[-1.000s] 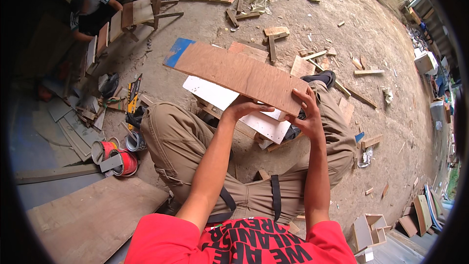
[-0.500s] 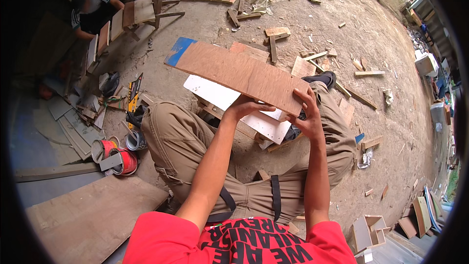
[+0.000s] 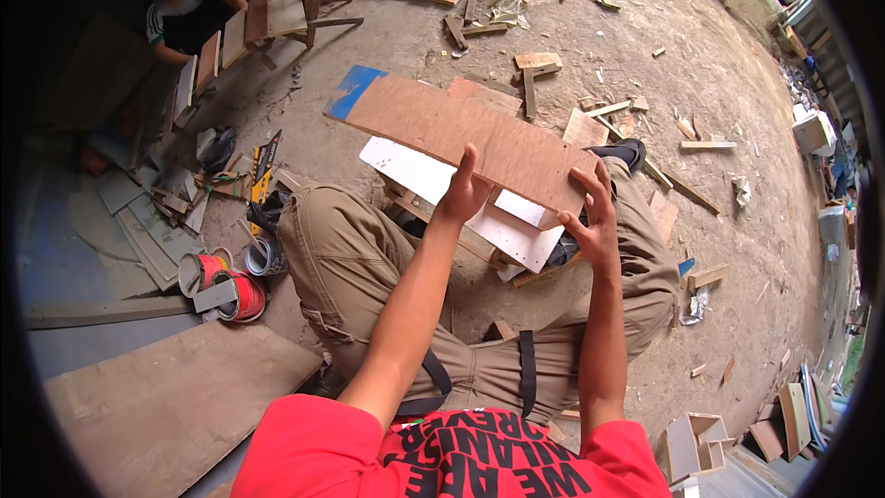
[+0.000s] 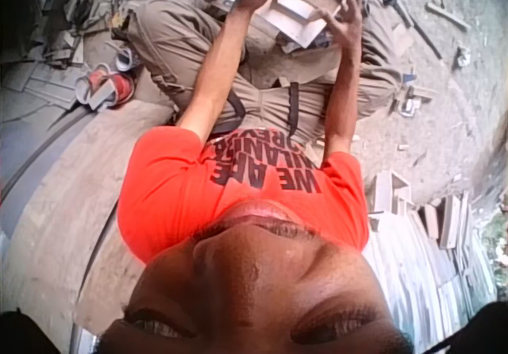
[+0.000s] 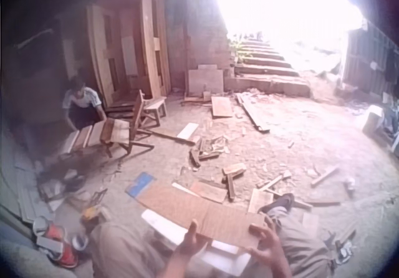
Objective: The person sits on the floor and assembles a small wooden box by fitting pre-cut panels together. They inspect the joints and alignment, then use a hand saw to trim a piece of wood.
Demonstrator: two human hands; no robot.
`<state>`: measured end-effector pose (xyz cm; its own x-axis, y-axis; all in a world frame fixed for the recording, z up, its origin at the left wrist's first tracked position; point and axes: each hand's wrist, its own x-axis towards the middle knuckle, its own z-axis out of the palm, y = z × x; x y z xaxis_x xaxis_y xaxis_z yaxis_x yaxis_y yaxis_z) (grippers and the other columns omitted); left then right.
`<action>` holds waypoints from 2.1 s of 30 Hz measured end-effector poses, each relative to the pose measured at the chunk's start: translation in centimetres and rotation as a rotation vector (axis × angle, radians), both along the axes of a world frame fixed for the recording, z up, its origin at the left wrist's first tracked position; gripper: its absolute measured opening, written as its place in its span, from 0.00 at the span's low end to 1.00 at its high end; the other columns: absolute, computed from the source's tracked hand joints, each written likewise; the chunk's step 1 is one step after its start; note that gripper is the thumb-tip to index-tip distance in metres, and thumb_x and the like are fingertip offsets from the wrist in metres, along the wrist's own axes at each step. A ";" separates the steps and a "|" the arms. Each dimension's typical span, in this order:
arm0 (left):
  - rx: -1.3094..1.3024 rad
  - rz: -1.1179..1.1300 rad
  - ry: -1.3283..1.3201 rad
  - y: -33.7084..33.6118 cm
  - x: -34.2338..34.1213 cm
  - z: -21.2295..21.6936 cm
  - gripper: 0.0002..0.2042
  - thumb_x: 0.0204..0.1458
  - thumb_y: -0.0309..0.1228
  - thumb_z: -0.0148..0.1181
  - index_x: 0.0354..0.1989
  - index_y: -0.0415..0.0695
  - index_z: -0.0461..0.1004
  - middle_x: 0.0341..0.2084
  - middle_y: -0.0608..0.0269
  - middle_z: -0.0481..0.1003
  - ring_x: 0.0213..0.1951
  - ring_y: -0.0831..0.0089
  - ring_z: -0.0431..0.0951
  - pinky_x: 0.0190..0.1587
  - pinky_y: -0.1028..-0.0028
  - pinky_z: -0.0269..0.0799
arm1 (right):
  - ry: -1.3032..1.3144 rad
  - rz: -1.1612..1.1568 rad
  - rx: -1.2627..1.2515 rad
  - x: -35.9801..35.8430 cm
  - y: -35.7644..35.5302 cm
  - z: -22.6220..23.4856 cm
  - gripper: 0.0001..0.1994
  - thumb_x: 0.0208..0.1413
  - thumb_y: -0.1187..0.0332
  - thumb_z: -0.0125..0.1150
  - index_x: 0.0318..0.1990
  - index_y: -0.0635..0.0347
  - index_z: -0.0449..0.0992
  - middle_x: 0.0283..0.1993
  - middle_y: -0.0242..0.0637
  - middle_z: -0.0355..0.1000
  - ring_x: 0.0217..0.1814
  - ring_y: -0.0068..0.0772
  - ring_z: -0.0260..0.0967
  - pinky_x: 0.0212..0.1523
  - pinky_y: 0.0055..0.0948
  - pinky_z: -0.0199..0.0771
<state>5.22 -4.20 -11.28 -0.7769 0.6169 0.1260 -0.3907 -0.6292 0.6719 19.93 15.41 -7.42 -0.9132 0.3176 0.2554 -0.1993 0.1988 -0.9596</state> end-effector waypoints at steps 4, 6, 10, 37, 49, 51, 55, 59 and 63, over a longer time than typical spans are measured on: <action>-0.265 0.131 0.189 -0.3 -0.7 -3.4 0.21 0.66 0.42 0.51 0.55 0.35 0.71 0.51 0.56 0.77 0.54 0.70 0.75 0.61 0.69 0.67 | -0.038 -0.013 -0.033 -0.4 -0.3 0.1 0.51 0.41 0.52 0.79 0.72 0.58 0.57 0.78 0.45 0.44 0.80 0.48 0.44 0.74 0.53 0.49; -0.237 0.028 0.067 -0.1 -0.3 -2.2 0.20 0.67 0.43 0.48 0.50 0.35 0.74 0.47 0.58 0.78 0.51 0.73 0.75 0.59 0.71 0.67 | -0.019 -0.018 -0.106 -0.4 -0.4 0.1 0.57 0.40 0.50 0.79 0.76 0.56 0.48 0.78 0.46 0.45 0.80 0.48 0.43 0.74 0.54 0.48; -0.177 -0.034 -0.177 -0.3 0.2 -0.1 0.17 0.61 0.38 0.50 0.47 0.35 0.75 0.45 0.60 0.78 0.49 0.73 0.75 0.59 0.70 0.66 | 0.023 0.009 -0.028 -0.4 -0.2 -0.2 0.61 0.42 0.49 0.78 0.77 0.57 0.40 0.78 0.49 0.44 0.81 0.49 0.42 0.74 0.53 0.47; -0.341 0.069 0.007 -0.7 1.2 2.5 0.15 0.60 0.36 0.53 0.43 0.35 0.75 0.42 0.62 0.76 0.46 0.76 0.74 0.54 0.76 0.67 | 0.080 -0.042 -0.055 -0.5 -2.0 0.0 0.57 0.53 0.51 0.69 0.77 0.62 0.32 0.77 0.56 0.43 0.80 0.48 0.42 0.77 0.41 0.40; -0.395 0.043 -0.025 -0.9 1.4 4.0 0.16 0.59 0.37 0.53 0.44 0.34 0.75 0.42 0.62 0.75 0.45 0.76 0.73 0.54 0.75 0.67 | 0.042 -0.093 0.007 -0.5 -2.6 -0.1 0.59 0.51 0.49 0.71 0.77 0.65 0.33 0.76 0.55 0.46 0.78 0.47 0.46 0.74 0.42 0.47; -0.384 0.047 -0.030 -0.8 1.4 3.9 0.16 0.59 0.37 0.53 0.44 0.34 0.75 0.43 0.62 0.75 0.45 0.76 0.73 0.54 0.75 0.67 | 0.028 -0.103 0.004 -0.5 -2.8 0.1 0.58 0.51 0.50 0.71 0.76 0.65 0.34 0.76 0.55 0.46 0.78 0.47 0.46 0.74 0.42 0.47; -0.393 0.067 -0.001 -0.5 1.5 3.7 0.17 0.60 0.37 0.52 0.45 0.35 0.75 0.43 0.61 0.75 0.46 0.76 0.73 0.54 0.75 0.66 | 0.025 -0.111 0.026 -0.6 -2.2 -0.1 0.57 0.51 0.51 0.70 0.76 0.67 0.35 0.76 0.56 0.46 0.78 0.47 0.46 0.75 0.42 0.47; -0.424 0.144 0.124 -0.2 1.4 2.2 0.17 0.60 0.38 0.52 0.46 0.34 0.74 0.44 0.60 0.75 0.48 0.75 0.73 0.56 0.74 0.66 | 0.063 -0.083 -0.057 -1.1 -1.5 -0.9 0.57 0.50 0.50 0.71 0.76 0.67 0.36 0.76 0.56 0.46 0.79 0.47 0.45 0.75 0.43 0.46; -0.407 0.037 0.046 -0.4 1.0 1.9 0.18 0.60 0.37 0.52 0.49 0.34 0.74 0.46 0.59 0.75 0.50 0.74 0.73 0.57 0.73 0.65 | 0.089 -0.096 0.024 -0.8 -0.9 -0.6 0.59 0.46 0.51 0.75 0.76 0.64 0.39 0.77 0.54 0.46 0.78 0.48 0.46 0.75 0.45 0.47</action>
<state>6.22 -4.57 -9.36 -0.7988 0.5952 -0.0876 -0.3365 -0.3213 0.8852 19.13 14.52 -8.07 -0.8521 0.3956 0.3426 -0.2623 0.2436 -0.9337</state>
